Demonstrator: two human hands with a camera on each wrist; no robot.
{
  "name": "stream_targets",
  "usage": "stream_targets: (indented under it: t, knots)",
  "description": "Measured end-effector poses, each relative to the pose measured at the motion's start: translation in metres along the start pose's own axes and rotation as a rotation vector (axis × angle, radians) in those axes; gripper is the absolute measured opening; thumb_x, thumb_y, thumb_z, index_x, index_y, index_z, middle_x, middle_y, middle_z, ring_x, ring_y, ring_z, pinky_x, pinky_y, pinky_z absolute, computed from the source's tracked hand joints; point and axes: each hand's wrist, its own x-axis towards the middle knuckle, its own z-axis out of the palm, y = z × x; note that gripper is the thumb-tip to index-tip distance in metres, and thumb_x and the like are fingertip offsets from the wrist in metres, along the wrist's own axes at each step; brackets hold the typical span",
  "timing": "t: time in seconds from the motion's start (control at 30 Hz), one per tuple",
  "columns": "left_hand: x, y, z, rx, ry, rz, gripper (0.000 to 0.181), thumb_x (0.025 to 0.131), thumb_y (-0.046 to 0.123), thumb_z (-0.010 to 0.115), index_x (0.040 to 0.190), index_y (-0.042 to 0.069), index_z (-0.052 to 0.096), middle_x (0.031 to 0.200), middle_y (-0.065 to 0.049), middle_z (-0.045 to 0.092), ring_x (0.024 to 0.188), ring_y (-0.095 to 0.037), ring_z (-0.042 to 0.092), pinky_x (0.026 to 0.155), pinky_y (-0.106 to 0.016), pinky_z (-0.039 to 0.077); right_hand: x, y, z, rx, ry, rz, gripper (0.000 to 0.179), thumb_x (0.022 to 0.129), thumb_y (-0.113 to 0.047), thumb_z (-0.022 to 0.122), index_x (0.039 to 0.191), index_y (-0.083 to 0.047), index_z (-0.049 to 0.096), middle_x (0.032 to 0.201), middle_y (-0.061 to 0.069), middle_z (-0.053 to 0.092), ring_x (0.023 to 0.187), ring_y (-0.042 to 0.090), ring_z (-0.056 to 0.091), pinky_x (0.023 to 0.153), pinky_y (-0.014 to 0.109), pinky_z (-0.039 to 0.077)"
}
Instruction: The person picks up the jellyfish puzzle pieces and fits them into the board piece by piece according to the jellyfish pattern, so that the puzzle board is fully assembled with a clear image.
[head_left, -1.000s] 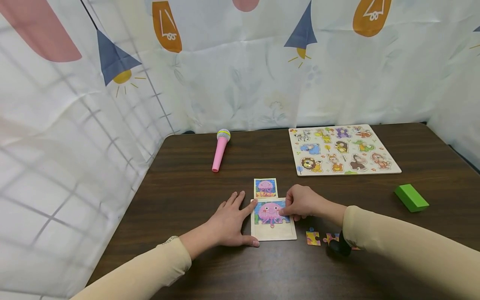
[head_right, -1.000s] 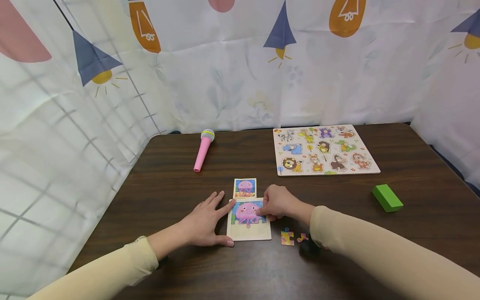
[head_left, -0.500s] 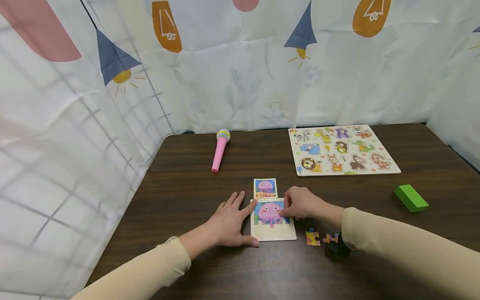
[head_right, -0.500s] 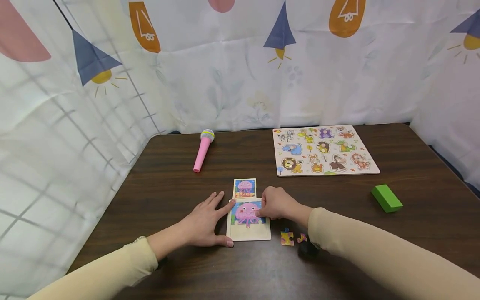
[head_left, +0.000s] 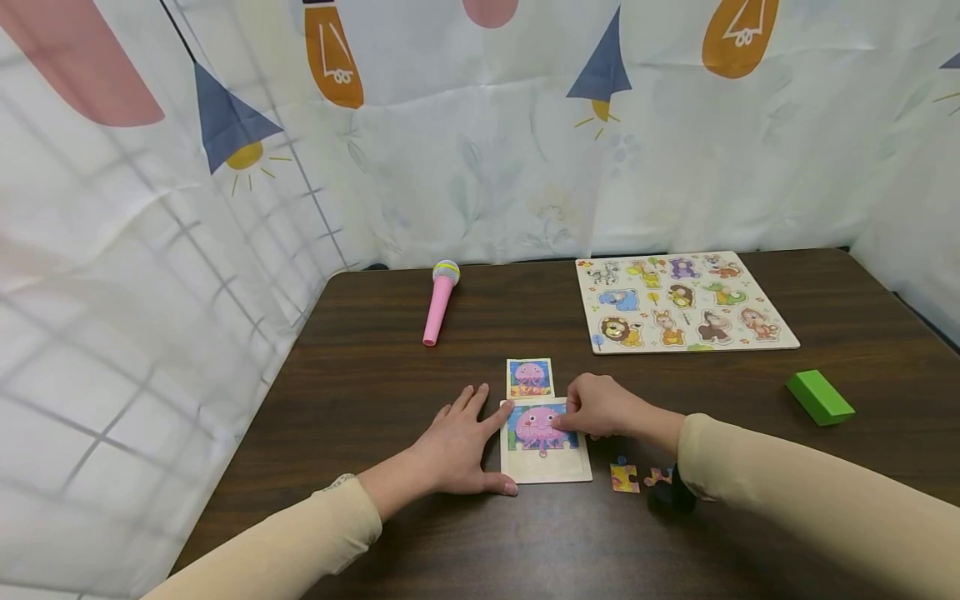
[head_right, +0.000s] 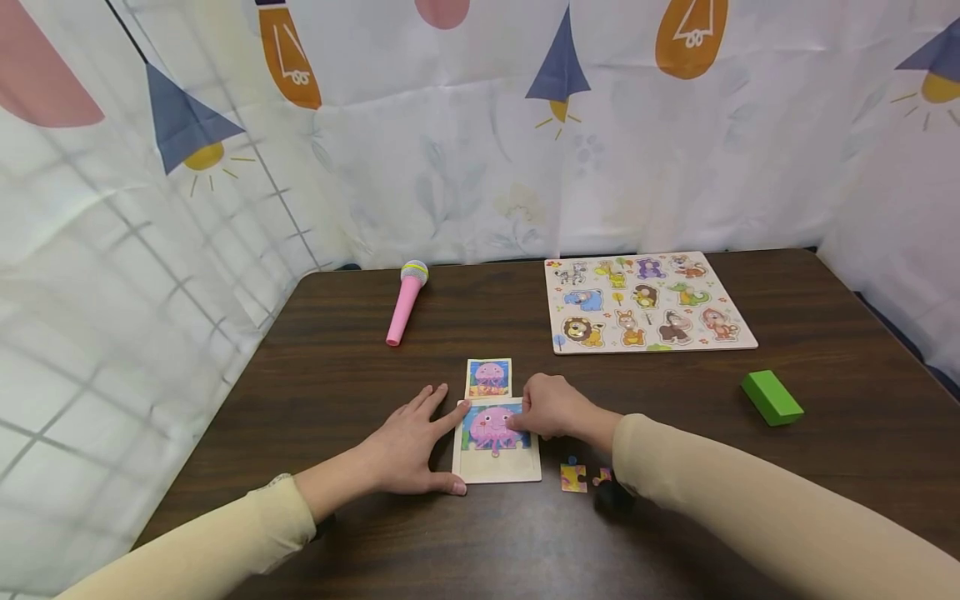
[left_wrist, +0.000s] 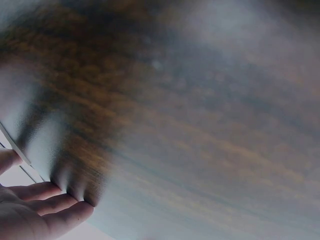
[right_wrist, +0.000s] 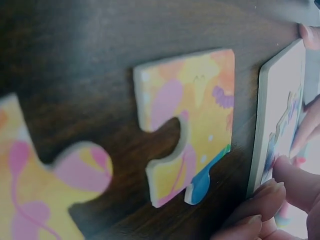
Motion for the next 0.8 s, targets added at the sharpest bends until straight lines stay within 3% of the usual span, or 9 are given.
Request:
stream_targets:
  t: [0.8]
  knots:
    - [0.0,0.0,0.001,0.008,0.004,-0.003,0.107,0.076,0.076,0.072,0.162,0.027,0.032,0.169,-0.02,0.023,0.156,-0.044,0.021,0.118,-0.064,0.033,0.009,-0.013,-0.002,-0.155,-0.056,0.064,0.04,0.093,-0.036,0.076,0.066,-0.011,0.06,0.056,0.0,0.055,0.048,0.012,0.055,0.048,0.023,0.046]
